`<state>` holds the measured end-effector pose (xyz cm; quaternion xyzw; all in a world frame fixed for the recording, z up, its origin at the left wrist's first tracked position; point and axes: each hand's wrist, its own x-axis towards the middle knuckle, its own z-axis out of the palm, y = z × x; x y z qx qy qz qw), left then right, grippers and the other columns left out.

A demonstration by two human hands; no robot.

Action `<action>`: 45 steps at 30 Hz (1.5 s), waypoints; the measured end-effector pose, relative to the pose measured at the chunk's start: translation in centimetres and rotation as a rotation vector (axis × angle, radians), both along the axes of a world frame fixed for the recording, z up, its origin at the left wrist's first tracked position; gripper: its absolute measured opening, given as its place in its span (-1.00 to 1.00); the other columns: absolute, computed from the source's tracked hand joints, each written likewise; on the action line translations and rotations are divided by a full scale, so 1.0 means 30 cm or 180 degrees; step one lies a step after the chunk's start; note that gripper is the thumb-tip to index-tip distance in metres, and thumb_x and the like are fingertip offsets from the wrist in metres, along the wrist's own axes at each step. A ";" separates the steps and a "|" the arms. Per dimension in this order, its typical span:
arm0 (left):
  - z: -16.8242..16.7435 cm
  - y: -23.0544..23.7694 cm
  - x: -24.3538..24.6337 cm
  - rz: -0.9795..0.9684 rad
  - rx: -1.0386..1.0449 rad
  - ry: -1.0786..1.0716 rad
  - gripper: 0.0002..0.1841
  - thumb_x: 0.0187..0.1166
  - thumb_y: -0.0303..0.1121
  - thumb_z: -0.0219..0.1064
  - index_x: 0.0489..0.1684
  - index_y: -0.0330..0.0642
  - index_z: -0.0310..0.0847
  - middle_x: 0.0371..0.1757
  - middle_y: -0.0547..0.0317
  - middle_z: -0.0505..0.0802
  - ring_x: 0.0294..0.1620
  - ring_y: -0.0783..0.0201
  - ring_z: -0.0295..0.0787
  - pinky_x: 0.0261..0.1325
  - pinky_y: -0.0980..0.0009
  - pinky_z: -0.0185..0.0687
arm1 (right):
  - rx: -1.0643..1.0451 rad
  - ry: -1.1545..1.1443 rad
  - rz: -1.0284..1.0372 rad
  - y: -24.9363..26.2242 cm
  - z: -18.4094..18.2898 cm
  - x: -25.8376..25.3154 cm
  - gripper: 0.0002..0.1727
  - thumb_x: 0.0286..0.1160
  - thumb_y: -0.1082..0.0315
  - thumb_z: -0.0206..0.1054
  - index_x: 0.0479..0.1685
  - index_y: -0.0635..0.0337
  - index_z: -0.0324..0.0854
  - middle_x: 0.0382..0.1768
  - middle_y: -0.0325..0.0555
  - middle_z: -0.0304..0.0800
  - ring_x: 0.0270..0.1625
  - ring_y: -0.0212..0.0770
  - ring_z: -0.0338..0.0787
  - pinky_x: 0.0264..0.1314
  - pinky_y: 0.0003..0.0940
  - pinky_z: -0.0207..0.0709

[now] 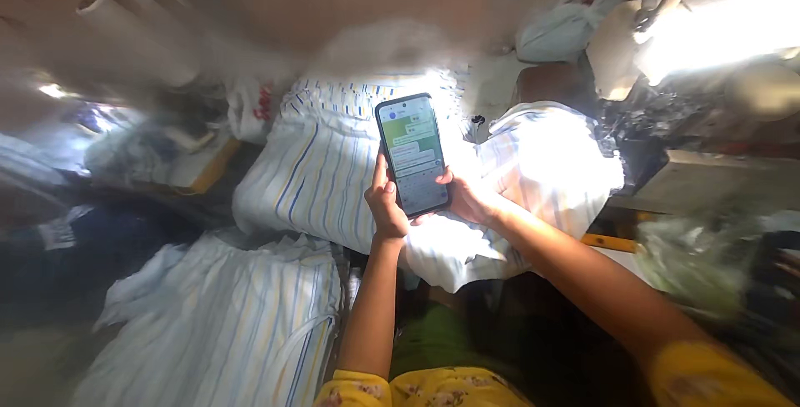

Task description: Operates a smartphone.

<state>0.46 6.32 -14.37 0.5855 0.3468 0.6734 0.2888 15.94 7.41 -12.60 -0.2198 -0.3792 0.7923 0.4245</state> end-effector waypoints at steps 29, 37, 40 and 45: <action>0.004 0.008 0.002 -0.0110 0.0033 -0.0262 -0.37 0.54 0.33 0.16 0.43 0.16 0.29 -0.18 0.61 0.90 -0.09 0.57 0.88 0.02 0.48 0.82 | -0.0106 0.0361 0.0273 0.018 -0.009 0.015 -0.58 0.59 0.31 -0.23 0.19 -0.03 0.51 0.00 -0.06 0.89 0.01 -0.08 0.92 -0.09 -0.13 0.84; 0.004 0.005 0.000 -0.0146 0.0038 -0.0282 -0.45 0.61 0.21 0.14 0.45 0.16 0.29 -0.23 0.64 0.88 -0.07 0.56 0.88 0.05 0.46 0.82 | -0.0080 0.0193 0.0238 0.017 -0.017 0.011 -0.57 0.45 0.43 -0.08 0.29 -0.01 0.43 -0.02 -0.07 0.88 -0.04 -0.09 0.93 -0.12 -0.13 0.86; 0.008 0.005 0.005 -0.0117 0.0016 -0.0341 -0.50 0.61 0.15 0.14 0.43 0.18 0.31 -0.31 0.66 0.86 -0.14 0.58 0.87 -0.02 0.48 0.82 | -0.0115 0.0030 0.0099 0.005 0.003 0.011 -0.51 0.40 0.55 -0.15 0.28 0.00 0.42 -0.06 -0.12 0.87 -0.08 -0.14 0.93 -0.16 -0.18 0.85; 0.011 0.000 0.005 -0.0064 -0.0005 -0.0299 -0.48 0.61 0.13 0.15 0.45 0.14 0.26 -0.26 0.67 0.86 -0.13 0.59 0.87 -0.01 0.49 0.82 | -0.0110 -0.0018 0.0045 0.000 0.022 0.011 -0.47 0.32 0.63 -0.18 0.23 0.02 0.44 -0.07 -0.11 0.88 -0.09 -0.13 0.93 -0.17 -0.17 0.86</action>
